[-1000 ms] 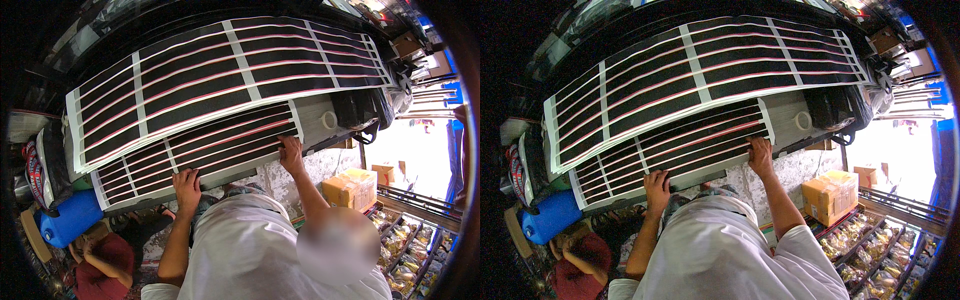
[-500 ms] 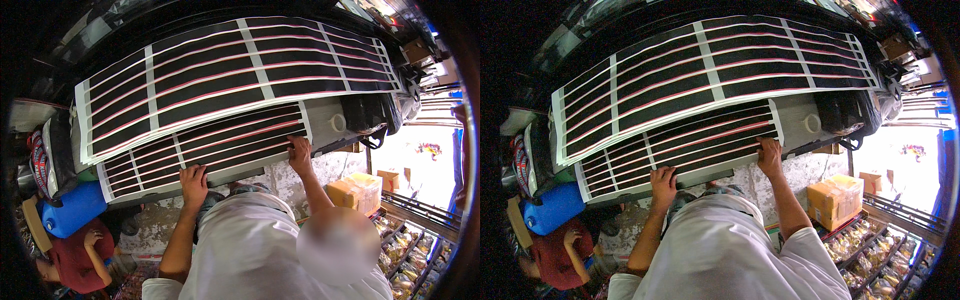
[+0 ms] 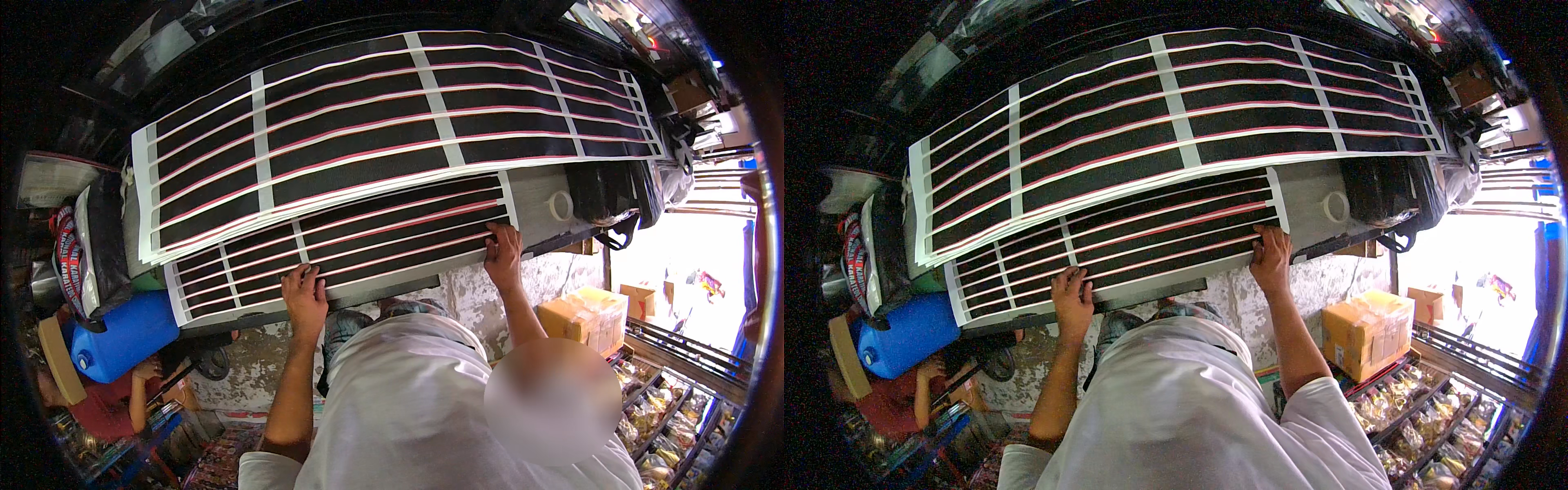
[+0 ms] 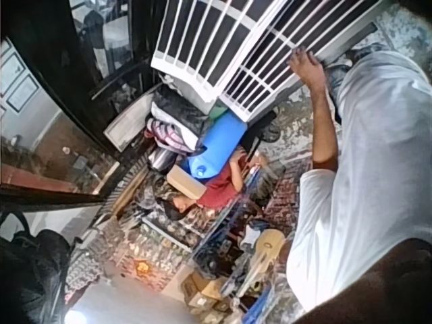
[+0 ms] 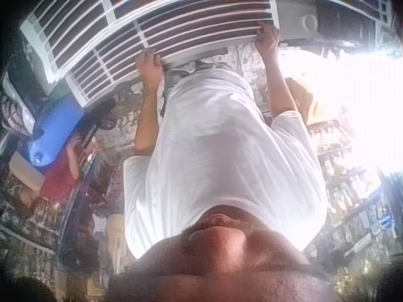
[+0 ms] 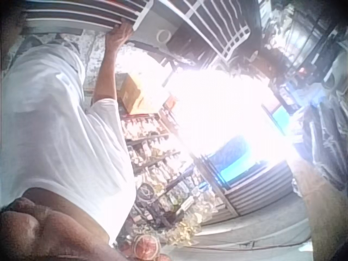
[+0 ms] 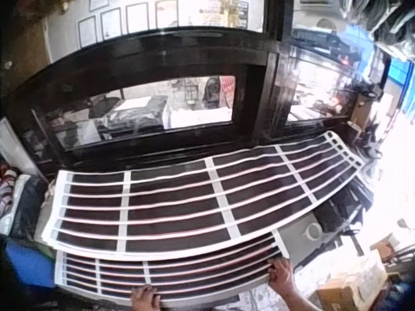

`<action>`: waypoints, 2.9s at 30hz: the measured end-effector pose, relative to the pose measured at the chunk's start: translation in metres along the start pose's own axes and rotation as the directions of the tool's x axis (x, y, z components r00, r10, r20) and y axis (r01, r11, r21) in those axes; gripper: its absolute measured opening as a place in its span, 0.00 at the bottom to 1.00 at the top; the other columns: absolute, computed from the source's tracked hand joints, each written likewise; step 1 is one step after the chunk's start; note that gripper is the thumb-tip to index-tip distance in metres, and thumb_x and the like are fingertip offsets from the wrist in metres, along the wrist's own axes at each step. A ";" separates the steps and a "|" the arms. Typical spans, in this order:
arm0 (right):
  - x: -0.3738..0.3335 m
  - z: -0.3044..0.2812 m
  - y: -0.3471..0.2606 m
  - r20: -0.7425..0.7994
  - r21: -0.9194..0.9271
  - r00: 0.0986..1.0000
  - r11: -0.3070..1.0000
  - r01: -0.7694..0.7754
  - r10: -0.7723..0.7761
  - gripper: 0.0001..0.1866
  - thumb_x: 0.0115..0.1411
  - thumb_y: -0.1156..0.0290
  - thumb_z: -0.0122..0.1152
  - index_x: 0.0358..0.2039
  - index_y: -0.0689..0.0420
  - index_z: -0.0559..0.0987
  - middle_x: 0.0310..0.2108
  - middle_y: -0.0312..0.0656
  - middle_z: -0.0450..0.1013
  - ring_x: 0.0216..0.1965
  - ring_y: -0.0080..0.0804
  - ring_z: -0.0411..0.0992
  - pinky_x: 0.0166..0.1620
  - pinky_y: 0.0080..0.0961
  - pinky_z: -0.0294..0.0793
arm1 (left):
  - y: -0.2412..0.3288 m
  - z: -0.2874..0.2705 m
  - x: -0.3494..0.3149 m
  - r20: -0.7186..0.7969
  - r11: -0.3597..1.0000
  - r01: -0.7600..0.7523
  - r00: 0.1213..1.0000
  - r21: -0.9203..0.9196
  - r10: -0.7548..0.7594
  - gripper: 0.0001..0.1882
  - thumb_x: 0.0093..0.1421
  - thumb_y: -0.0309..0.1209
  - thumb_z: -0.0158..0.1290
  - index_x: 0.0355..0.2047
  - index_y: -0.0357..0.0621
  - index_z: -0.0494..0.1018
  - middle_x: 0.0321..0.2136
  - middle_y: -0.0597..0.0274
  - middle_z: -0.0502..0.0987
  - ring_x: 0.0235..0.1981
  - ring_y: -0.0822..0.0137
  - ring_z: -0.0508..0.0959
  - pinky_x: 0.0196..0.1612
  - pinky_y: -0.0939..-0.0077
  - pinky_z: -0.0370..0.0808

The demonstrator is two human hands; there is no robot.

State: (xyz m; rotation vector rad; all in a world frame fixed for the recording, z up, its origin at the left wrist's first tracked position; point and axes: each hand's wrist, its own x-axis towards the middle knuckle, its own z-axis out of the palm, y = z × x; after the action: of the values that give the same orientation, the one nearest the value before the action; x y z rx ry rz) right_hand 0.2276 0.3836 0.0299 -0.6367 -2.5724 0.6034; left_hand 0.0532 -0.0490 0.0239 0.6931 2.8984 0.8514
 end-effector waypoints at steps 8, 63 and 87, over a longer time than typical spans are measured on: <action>-0.001 0.024 -0.036 0.108 0.088 0.982 0.986 0.143 -0.152 0.14 0.62 0.76 0.67 0.49 0.55 0.86 0.51 0.50 0.78 0.55 0.55 0.75 0.60 0.53 0.72 | -0.003 -0.003 0.009 -0.011 0.999 0.005 1.000 0.047 -0.004 0.19 0.68 0.32 0.64 0.58 0.42 0.82 0.68 0.46 0.73 0.67 0.42 0.73 0.69 0.46 0.70; 0.027 0.082 -0.114 0.285 0.106 0.927 0.969 0.224 -0.246 0.20 0.67 0.68 0.67 0.59 0.54 0.84 0.70 0.51 0.69 0.70 0.57 0.66 0.70 0.60 0.65 | 0.018 0.008 0.050 0.282 0.985 -0.052 0.960 0.162 0.005 0.28 0.74 0.50 0.59 0.70 0.56 0.77 0.80 0.46 0.58 0.81 0.44 0.56 0.78 0.25 0.47; 0.062 0.097 -0.122 0.243 0.125 0.940 0.969 0.215 -0.240 0.18 0.66 0.71 0.66 0.56 0.56 0.84 0.58 0.52 0.76 0.61 0.56 0.72 0.62 0.58 0.72 | 0.014 0.016 0.081 0.058 0.987 -0.028 0.998 0.158 0.019 0.24 0.73 0.40 0.58 0.65 0.47 0.79 0.68 0.43 0.73 0.70 0.42 0.71 0.72 0.33 0.64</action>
State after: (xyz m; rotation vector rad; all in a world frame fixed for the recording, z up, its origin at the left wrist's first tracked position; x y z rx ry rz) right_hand 0.0898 0.2879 0.0290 -0.2342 -2.7804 0.7686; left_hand -0.0109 0.0041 0.0237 0.7518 2.9360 0.5963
